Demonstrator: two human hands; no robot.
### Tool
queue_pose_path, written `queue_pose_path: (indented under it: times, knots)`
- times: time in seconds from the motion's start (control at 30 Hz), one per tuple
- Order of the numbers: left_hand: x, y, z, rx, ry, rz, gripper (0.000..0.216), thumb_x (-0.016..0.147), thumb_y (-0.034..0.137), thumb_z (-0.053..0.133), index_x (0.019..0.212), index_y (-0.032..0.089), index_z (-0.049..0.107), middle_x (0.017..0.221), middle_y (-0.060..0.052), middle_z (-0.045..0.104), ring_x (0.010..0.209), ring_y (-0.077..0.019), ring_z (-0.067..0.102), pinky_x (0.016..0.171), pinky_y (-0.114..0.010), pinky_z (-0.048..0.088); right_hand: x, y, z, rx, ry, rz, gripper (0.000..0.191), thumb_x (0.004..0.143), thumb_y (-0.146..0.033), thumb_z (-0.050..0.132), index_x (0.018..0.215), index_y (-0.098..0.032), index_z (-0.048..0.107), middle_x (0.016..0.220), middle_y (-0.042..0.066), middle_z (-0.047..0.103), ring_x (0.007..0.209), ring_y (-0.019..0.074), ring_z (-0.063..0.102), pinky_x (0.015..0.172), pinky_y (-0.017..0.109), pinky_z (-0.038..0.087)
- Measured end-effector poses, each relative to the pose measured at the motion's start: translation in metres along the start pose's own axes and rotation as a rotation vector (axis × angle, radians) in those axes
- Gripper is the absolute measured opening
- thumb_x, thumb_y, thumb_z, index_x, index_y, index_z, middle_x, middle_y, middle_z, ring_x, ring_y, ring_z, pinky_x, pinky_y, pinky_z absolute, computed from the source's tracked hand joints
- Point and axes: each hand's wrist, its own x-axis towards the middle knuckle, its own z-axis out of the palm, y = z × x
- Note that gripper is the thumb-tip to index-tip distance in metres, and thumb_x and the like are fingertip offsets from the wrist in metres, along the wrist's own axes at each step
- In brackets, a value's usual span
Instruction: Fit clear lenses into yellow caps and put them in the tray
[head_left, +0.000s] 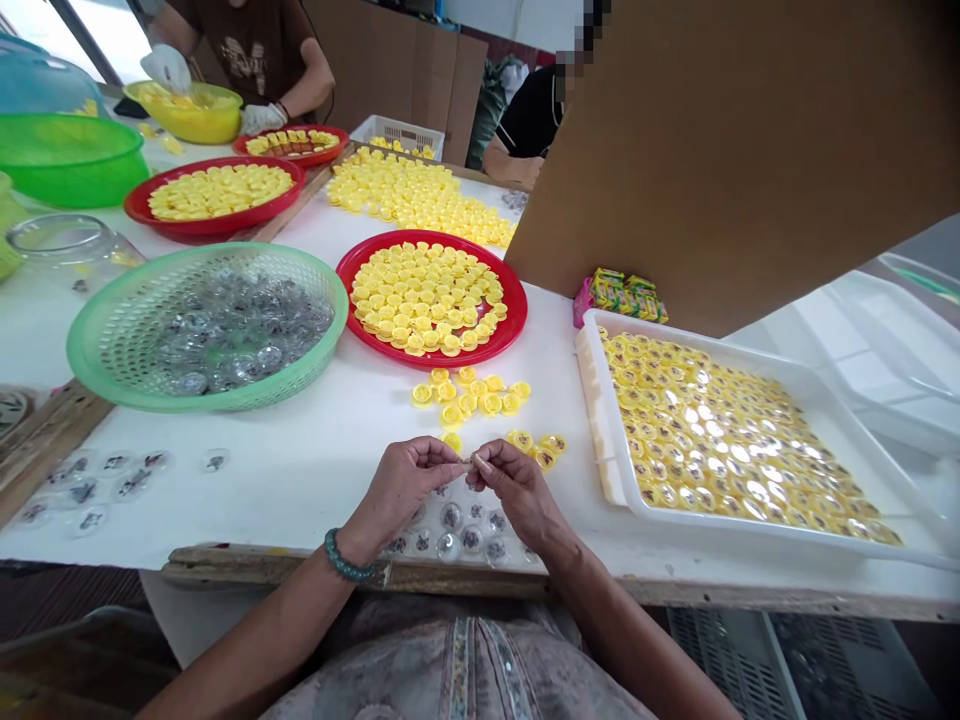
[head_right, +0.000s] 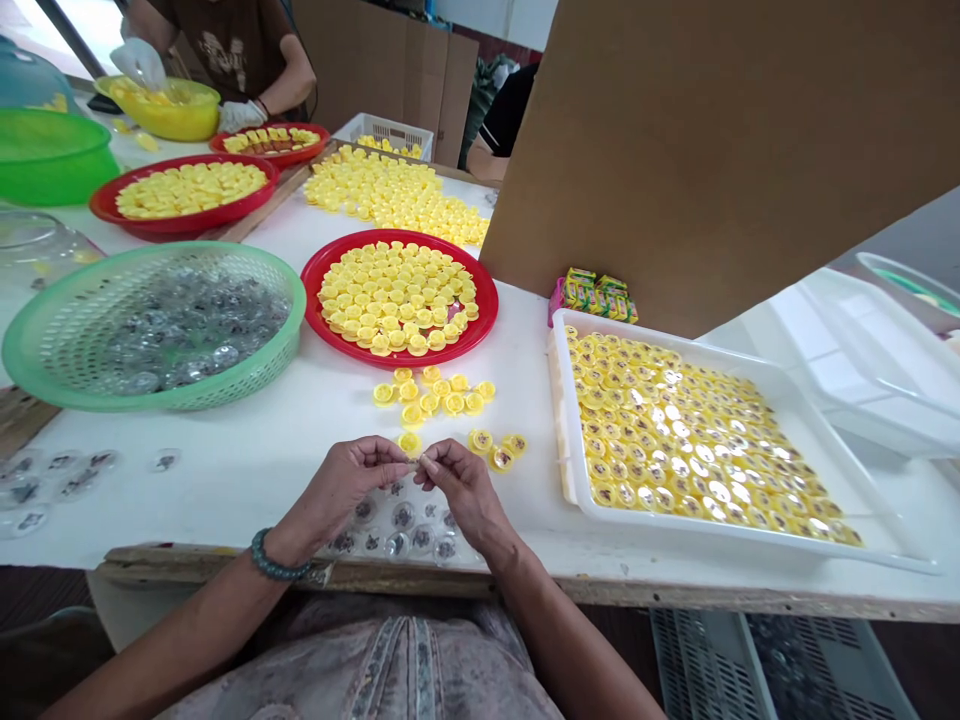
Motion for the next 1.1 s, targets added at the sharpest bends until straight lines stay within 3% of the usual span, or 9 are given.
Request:
queue_pose_path:
  times: [0.23,0.4,0.5,0.7,0.93,1.1]
  knots:
    - [-0.004,0.002,0.0,0.153,0.087,0.124,0.019,0.068,0.032,0.07,0.075,0.015,0.063,0.071,-0.002,0.062,0.065,-0.0159,0.055,0.06,-0.024,0.043,-0.001,-0.002,0.008,0.044,0.024,0.071,0.02,0.078,-0.036,0.065,0.082,-0.017,0.061,0.073,0.001,0.059,0.067,0.0115,0.051,0.065,0.024,0.04]
    - [-0.006,0.001,0.003,0.094,0.087,0.124,0.021,0.068,0.032,0.07,0.075,0.015,0.061,0.069,-0.002,0.061,0.062,-0.0151,0.054,0.056,-0.023,0.042,-0.001,-0.002,0.012,0.085,0.05,0.1,0.022,0.075,-0.037,0.067,0.079,-0.017,0.06,0.074,0.002,0.059,0.067,0.0119,0.051,0.063,0.024,0.041]
    - [-0.007,0.001,0.002,0.088,0.054,0.093,0.022,0.067,0.033,0.071,0.076,0.015,0.062,0.07,-0.002,0.061,0.062,-0.0151,0.054,0.056,-0.023,0.041,0.002,-0.008,0.006,-0.024,0.015,0.02,0.02,0.077,-0.037,0.065,0.078,-0.018,0.059,0.073,0.001,0.057,0.066,0.0118,0.05,0.063,0.024,0.041]
    - [-0.006,0.011,-0.007,0.275,-0.01,0.22,0.017,0.071,0.031,0.068,0.082,0.018,0.066,0.075,-0.002,0.063,0.068,-0.0168,0.056,0.064,-0.026,0.045,0.009,-0.028,-0.005,-0.374,-0.155,-0.015,0.015,0.08,-0.033,0.061,0.078,-0.018,0.06,0.07,-0.001,0.057,0.067,0.0126,0.051,0.064,0.026,0.04]
    - [-0.004,0.004,-0.003,-0.06,-0.024,0.111,0.029,0.069,0.032,0.074,0.089,0.015,0.061,0.072,-0.002,0.062,0.064,-0.0145,0.056,0.059,-0.023,0.047,0.007,-0.029,0.003,-0.029,-0.022,-0.02,0.028,0.078,-0.028,0.065,0.103,-0.02,0.058,0.083,0.003,0.065,0.075,0.0141,0.058,0.069,0.028,0.045]
    - [-0.008,-0.005,0.0,0.029,-0.053,0.094,0.032,0.073,0.033,0.071,0.098,0.016,0.06,0.076,-0.003,0.064,0.069,-0.017,0.059,0.066,-0.027,0.049,0.006,-0.028,0.006,-0.05,0.016,-0.05,0.024,0.078,-0.027,0.064,0.101,-0.021,0.06,0.09,0.004,0.065,0.084,0.0151,0.06,0.078,0.031,0.047]
